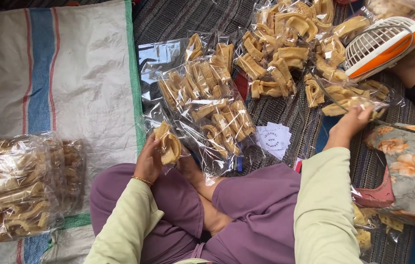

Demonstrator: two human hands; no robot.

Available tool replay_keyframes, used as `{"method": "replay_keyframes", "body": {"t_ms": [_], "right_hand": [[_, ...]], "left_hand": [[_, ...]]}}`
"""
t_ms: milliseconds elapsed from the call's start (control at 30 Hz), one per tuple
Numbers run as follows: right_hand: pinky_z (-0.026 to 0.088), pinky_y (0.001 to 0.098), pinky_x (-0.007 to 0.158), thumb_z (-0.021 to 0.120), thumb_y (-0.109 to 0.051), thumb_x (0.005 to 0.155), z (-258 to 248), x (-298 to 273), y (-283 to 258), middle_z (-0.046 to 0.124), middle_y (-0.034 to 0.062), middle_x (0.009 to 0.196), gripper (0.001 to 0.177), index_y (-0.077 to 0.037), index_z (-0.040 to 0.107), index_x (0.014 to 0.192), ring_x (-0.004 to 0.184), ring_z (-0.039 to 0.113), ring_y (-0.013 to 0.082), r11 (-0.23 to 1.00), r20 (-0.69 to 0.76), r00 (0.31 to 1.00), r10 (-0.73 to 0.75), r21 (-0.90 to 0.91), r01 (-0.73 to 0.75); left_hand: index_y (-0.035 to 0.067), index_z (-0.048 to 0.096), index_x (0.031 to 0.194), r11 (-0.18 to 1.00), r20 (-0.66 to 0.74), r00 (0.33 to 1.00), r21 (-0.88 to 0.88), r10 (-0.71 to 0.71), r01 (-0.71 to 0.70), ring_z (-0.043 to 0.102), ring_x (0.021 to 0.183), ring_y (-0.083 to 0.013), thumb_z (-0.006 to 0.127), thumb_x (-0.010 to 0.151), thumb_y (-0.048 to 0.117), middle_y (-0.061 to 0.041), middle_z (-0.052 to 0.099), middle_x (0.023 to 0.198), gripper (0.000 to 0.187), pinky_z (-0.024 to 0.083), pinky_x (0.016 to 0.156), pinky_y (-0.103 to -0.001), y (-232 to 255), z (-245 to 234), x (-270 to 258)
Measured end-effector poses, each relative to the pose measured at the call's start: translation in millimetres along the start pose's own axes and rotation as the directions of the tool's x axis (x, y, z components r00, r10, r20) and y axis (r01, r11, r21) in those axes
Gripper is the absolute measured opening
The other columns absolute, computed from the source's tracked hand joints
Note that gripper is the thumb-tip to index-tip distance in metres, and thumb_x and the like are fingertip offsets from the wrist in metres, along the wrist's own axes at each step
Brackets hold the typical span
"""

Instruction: Manually filling plastic bags with snacks and sealing them using a stapler.

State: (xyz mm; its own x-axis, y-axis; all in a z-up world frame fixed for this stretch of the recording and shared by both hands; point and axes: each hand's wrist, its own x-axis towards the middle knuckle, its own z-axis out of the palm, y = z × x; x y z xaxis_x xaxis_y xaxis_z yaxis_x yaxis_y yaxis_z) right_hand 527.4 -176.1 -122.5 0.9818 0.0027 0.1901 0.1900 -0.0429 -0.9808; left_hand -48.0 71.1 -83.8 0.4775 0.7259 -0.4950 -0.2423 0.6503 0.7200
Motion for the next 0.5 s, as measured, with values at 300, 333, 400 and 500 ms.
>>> {"method": "replay_keyframes", "body": {"t_ms": [300,333,400,500], "right_hand": [[0.028,0.0518,0.143,0.058,-0.001,0.125,25,-9,-82,-0.001,0.0034,0.173,0.064,-0.021,0.021,0.174,0.165,0.026,0.0406,0.914,0.157,0.901,-0.404,0.027,0.405],[0.025,0.0504,0.141,0.061,-0.013,0.12,37,-27,-107,0.004,0.0056,0.172,0.062,-0.013,0.024,0.171,0.164,0.025,0.0374,0.849,0.219,0.821,-0.527,0.106,0.517],[0.023,0.049,0.139,0.063,-0.024,0.116,61,-81,-161,0.009,0.0076,0.17,0.066,-0.006,0.027,0.168,0.162,0.025,0.0342,0.768,0.281,0.716,-0.639,0.206,0.606],[0.017,0.0565,0.128,0.055,-0.037,0.106,92,-191,-211,0.025,0.0215,0.164,0.068,0.001,0.031,0.158,0.153,0.027,0.0366,0.621,0.487,0.459,-0.743,0.246,0.744]], "left_hand": [[0.019,0.042,0.152,0.999,-0.016,0.999,-0.006,0.039,-0.039,0.064,0.118,-0.0321,0.049,0.099,0.024,-0.012,0.06,0.137,0.054,0.06,0.086,-0.048,2,6,1],[0.021,0.043,0.152,1.0,-0.003,1.0,0.006,0.005,-0.005,0.062,0.12,-0.0354,0.049,0.099,0.027,-0.013,0.06,0.138,0.054,0.059,0.088,-0.051,4,7,0],[0.022,0.043,0.152,1.0,-0.009,1.0,0.008,-0.025,0.025,0.06,0.121,-0.0388,0.049,0.099,0.03,-0.015,0.059,0.139,0.054,0.057,0.089,-0.054,2,6,-1],[0.02,0.046,0.151,0.995,0.021,1.0,-0.101,-0.003,0.005,0.06,0.121,-0.0361,0.055,0.099,0.035,-0.015,0.057,0.14,0.055,0.058,0.089,-0.052,-6,8,-2]]}}
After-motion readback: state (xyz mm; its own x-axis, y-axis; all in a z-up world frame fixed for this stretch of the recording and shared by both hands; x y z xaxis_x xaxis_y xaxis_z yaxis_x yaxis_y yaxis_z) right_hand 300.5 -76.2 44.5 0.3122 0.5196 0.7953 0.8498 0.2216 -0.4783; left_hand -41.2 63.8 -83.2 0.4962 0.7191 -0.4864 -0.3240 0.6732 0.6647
